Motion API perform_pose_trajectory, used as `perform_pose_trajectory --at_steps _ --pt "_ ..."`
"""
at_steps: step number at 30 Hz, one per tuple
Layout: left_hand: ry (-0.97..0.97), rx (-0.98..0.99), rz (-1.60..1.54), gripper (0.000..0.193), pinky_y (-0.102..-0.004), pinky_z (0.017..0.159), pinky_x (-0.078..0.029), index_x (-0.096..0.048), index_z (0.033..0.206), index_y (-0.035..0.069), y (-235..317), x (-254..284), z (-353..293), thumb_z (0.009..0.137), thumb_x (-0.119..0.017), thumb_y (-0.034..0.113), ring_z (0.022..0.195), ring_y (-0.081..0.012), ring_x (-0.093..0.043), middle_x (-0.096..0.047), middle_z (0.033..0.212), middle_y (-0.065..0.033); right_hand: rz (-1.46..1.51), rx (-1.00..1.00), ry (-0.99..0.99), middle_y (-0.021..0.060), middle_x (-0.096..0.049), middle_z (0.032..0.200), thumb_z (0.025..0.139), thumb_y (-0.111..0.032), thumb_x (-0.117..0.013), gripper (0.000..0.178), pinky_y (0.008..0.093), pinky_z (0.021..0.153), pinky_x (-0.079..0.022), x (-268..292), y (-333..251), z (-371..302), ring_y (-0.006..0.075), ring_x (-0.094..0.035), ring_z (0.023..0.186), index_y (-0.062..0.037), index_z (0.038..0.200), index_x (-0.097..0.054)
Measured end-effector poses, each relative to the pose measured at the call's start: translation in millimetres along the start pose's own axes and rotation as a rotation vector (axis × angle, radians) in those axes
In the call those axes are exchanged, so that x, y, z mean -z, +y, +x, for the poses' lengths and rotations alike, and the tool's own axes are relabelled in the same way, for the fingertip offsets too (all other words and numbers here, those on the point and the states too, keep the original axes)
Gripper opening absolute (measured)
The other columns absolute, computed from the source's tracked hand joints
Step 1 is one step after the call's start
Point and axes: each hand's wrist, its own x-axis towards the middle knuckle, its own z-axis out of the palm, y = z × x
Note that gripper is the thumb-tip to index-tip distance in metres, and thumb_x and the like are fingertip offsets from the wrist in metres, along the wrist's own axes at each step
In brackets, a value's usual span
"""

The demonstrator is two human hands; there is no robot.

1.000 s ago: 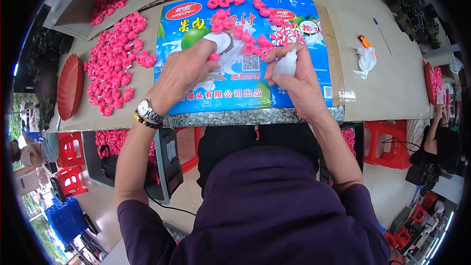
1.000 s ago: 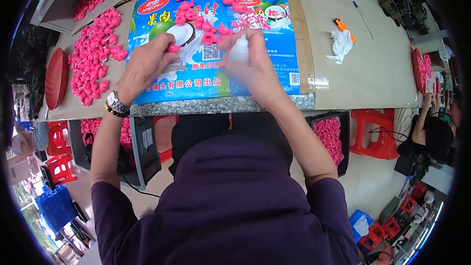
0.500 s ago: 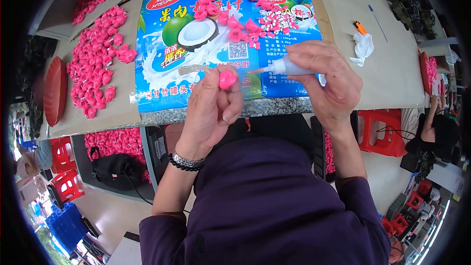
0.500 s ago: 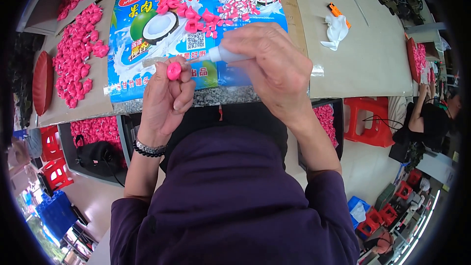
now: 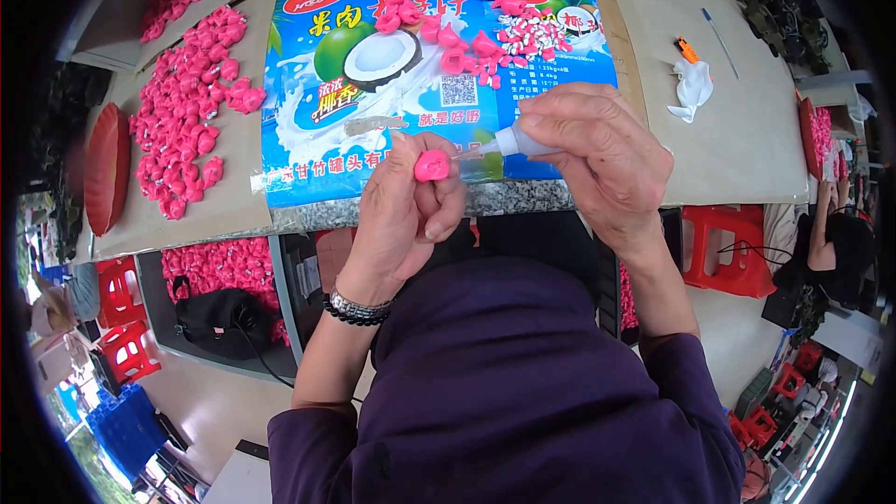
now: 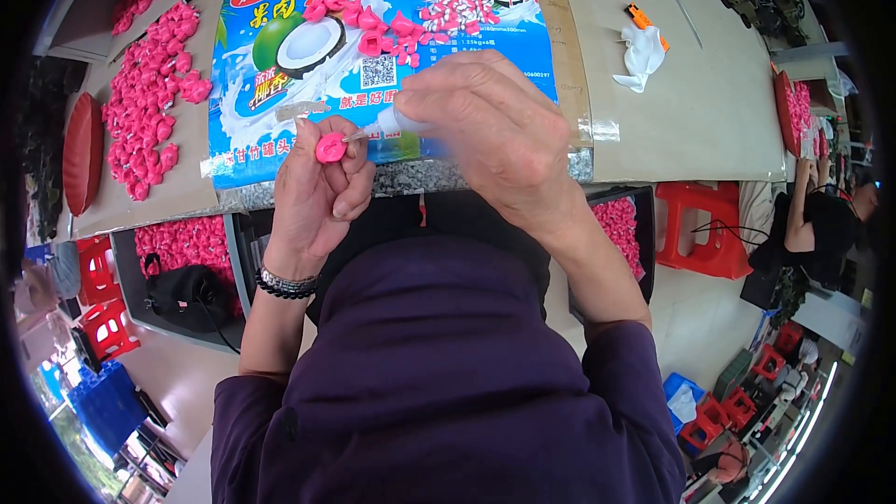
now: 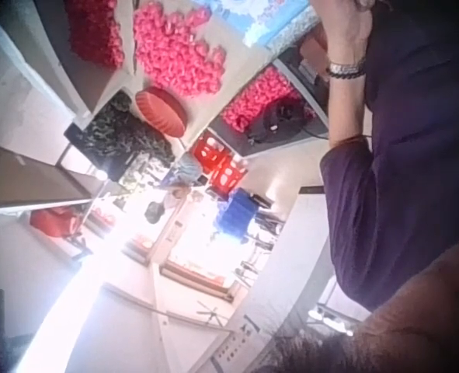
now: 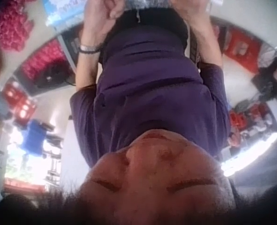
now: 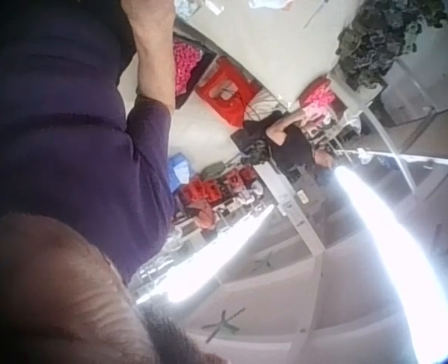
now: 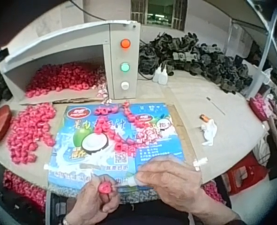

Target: The person assembles small pink plastic flower-like toy components by applying glue from a glue bottle.

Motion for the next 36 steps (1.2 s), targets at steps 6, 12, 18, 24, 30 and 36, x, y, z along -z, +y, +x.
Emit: perform_pose_trajectory --at_steps 6,12,18,24,30,36 --pt "-0.03 -0.003 0.033 0.053 -0.0212 0.041 -0.024 -0.051 0.094 0.006 0 0 -2 0.1 -0.03 0.055 0.046 -0.0072 -0.034 -0.043 0.064 -0.001 -0.028 0.016 -0.013 0.0109 -0.066 0.085 0.063 0.005 -0.068 0.024 0.034 0.07 -0.054 -3 -1 -3 0.0273 -0.065 0.08 0.0002 0.087 -0.067" --pt "-0.047 -0.06 0.073 0.049 -0.0209 0.042 -0.025 -0.051 0.098 0.006 1 2 -2 0.1 -0.034 0.052 0.047 -0.007 -0.035 -0.044 0.065 -0.0005 -0.036 -0.045 -0.051 0.0095 -0.069 0.091 0.062 0.012 -0.072 0.033 0.0326 0.075 -0.054 2 -5 -5 0.0243 -0.066 0.086 -0.0016 0.092 -0.069" --pt "-0.093 -0.184 0.029 0.029 -0.0216 0.052 -0.036 -0.052 0.104 0.005 1 -1 2 0.097 -0.055 0.032 0.061 -0.0083 -0.046 -0.054 0.078 -0.0023 -0.05 -0.05 0.033 0.0105 -0.069 0.09 0.065 0.011 -0.073 0.032 0.0329 0.076 -0.054 6 -5 -4 0.025 -0.067 0.086 -0.002 0.093 -0.068" --pt "-0.058 -0.256 0.004 0.022 -0.0264 0.069 -0.048 -0.053 0.105 0.004 1 -2 3 0.091 -0.065 0.017 0.078 -0.013 -0.058 -0.06 0.098 -0.0064 -0.011 -0.072 0.053 0.0112 -0.07 0.089 0.065 0.01 -0.074 0.032 0.0338 0.076 -0.053 6 -3 -8 0.0259 -0.067 0.085 -0.002 0.093 -0.068" --pt "-0.057 -0.276 -0.001 0.018 -0.0279 0.074 -0.051 -0.055 0.104 0.004 1 -4 3 0.091 -0.065 0.012 0.082 -0.0142 -0.06 -0.059 0.107 -0.0078 -0.017 -0.077 0.041 0.0104 -0.07 0.09 0.065 0.01 -0.074 0.03 0.0339 0.076 -0.053 7 -4 -10 0.0255 -0.067 0.086 -0.0019 0.093 -0.068" --pt "-0.068 -0.298 -0.012 0.017 -0.0286 0.074 -0.051 -0.055 0.102 0.004 1 -4 3 0.089 -0.065 0.009 0.084 -0.0147 -0.06 -0.058 0.109 -0.0082 -0.015 -0.086 0.055 0.01 -0.07 0.091 0.066 0.008 -0.074 0.029 0.0341 0.077 -0.053 4 -4 -12 0.0253 -0.067 0.086 -0.002 0.092 -0.068"
